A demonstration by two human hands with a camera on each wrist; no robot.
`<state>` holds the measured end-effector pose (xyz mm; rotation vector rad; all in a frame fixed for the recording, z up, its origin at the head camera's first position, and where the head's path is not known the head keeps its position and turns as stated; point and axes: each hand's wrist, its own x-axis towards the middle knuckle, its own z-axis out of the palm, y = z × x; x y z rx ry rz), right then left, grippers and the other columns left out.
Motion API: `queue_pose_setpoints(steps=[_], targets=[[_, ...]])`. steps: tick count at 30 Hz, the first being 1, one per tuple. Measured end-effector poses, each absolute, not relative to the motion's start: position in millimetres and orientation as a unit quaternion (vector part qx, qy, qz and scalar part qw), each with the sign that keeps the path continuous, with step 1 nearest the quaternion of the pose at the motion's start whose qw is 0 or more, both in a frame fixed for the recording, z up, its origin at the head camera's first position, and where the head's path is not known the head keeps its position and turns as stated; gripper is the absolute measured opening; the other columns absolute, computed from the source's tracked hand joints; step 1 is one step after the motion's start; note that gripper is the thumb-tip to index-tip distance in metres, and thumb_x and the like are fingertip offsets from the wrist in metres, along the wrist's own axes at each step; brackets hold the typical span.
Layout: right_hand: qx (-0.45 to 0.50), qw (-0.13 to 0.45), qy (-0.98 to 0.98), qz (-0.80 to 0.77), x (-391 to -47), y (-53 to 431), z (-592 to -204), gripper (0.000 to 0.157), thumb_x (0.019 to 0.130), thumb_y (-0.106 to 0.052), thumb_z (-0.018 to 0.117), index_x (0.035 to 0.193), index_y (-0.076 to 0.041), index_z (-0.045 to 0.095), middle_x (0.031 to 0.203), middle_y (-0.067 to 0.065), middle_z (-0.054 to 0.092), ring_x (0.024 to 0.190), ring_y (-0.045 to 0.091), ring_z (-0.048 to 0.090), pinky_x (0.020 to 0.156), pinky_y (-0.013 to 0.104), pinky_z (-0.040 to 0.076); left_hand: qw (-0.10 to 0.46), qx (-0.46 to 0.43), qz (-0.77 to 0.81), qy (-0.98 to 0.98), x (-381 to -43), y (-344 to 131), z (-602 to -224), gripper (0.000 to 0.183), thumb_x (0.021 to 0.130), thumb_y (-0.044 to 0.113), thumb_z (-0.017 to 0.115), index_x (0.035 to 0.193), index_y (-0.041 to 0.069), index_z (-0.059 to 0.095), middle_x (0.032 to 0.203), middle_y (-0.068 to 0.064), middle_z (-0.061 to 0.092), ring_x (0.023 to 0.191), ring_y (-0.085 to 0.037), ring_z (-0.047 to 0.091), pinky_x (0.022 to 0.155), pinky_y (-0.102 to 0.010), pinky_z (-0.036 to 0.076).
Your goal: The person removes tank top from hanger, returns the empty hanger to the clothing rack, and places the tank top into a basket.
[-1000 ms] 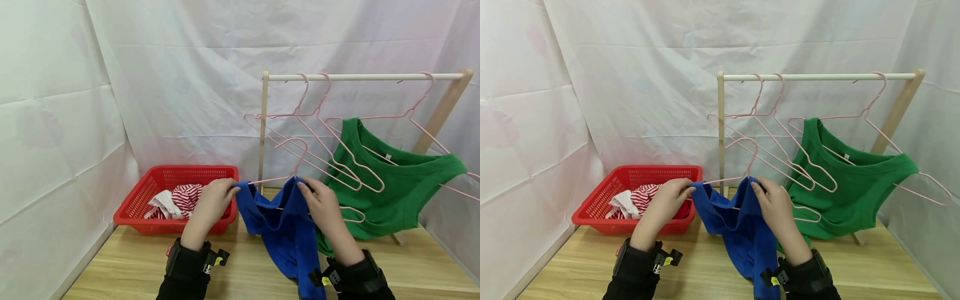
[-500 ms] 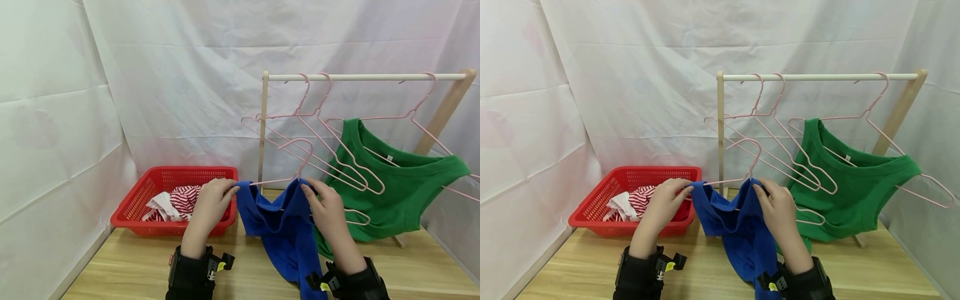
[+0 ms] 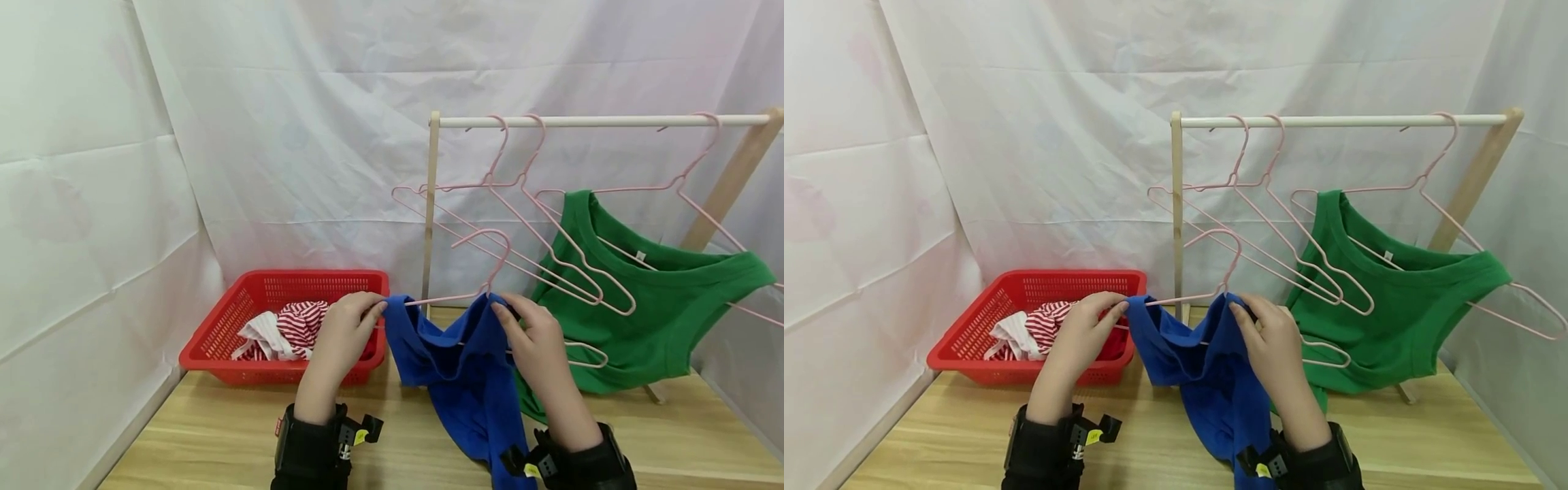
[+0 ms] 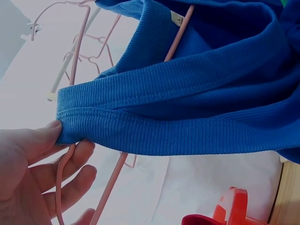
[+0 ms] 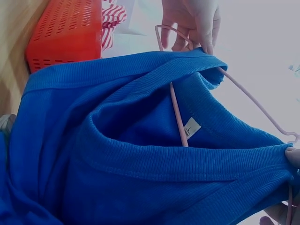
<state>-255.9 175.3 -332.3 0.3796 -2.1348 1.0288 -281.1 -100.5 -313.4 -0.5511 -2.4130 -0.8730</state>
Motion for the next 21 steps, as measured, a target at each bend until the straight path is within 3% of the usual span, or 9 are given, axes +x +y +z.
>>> queue_pose_setpoints(steps=[7, 12, 21], targets=[[0.135, 0.354, -0.828, 0.413, -257, 182, -331, 0.026, 0.099, -0.015, 0.059, 0.115, 0.003, 0.067, 0.113, 0.02, 0.066, 0.102, 0.036, 0.06, 0.083, 0.054, 0.046, 0.245, -0.181, -0.34, -0.89, -281, -105, -314, 0.018, 0.097, 0.016, 0.061, 0.108, 0.006, 0.071, 0.103, -0.008, 0.069, 0.097, -0.023, 0.063, 0.087, -0.041, 0.052], [0.124, 0.351, -0.831, 0.414, -258, 187, -330, 0.028, 0.099, -0.018, 0.058, 0.116, 0.002, 0.067, 0.113, 0.019, 0.067, 0.102, 0.034, 0.061, 0.083, 0.053, 0.047, 0.235, -0.168, -0.359, -0.888, -283, -111, -314, 0.019, 0.098, 0.016, 0.059, 0.11, 0.007, 0.071, 0.102, -0.007, 0.069, 0.095, -0.022, 0.064, 0.087, -0.042, 0.052], [0.105, 0.36, -0.829, 0.415, -257, 196, -329, 0.029, 0.099, -0.019, 0.059, 0.119, 0.0, 0.067, 0.116, 0.016, 0.066, 0.106, 0.028, 0.061, 0.083, 0.013, 0.039, 0.223, -0.131, -0.389, -0.884, -289, -124, -318, 0.019, 0.099, 0.019, 0.058, 0.11, 0.009, 0.07, 0.097, -0.006, 0.069, 0.088, -0.021, 0.063, 0.084, -0.042, 0.052]])
